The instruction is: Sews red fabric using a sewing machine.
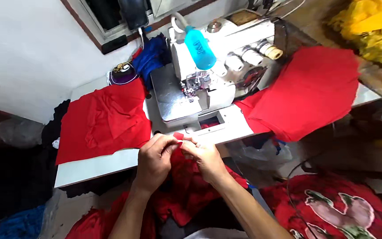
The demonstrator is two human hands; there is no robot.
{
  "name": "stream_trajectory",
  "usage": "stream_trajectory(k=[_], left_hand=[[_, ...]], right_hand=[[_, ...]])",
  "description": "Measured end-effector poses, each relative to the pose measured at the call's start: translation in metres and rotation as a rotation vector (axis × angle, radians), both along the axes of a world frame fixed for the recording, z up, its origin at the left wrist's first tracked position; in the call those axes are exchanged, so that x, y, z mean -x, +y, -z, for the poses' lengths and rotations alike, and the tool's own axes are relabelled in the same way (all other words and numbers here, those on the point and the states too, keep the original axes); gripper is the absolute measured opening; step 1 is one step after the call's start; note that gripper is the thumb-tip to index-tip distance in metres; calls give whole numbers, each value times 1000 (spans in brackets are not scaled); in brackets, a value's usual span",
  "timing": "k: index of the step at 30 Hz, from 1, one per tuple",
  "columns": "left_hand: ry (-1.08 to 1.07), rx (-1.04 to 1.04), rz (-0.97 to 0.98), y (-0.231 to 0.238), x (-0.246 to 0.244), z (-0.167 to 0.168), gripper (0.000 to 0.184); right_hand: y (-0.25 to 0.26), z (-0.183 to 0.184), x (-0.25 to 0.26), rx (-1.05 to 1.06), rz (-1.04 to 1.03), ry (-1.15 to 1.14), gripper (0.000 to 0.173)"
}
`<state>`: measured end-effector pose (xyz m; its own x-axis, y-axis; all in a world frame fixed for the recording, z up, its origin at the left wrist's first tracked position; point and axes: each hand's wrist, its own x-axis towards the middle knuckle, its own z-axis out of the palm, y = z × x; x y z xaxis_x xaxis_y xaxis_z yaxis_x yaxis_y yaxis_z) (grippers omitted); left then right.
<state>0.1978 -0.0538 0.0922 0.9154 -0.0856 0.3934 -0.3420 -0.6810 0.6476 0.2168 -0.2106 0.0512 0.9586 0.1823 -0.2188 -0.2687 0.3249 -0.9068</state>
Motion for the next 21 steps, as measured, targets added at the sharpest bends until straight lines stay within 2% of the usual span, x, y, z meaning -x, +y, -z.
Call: stream_trajectory(k=[7,12,16,18,21], left_hand=[[-52,8,-74,-7,-11,5,6],[-61,-8,-95,-8,-12,2,6],[14,-43,-54,-4,-10,0,9],[97,-62,10,2,-10,-1,13],[53,-88,-5,8,-9,1,7]], right_hand=[[-13,5,-6,161,-55,-122,11],[-15,6,-6,180,-105,-162,13],[-14,2,-5,248,-123,-274,15],[-12,1,-2,303,-103,-352,14],[-2,15,3,279,-11,-499,12]])
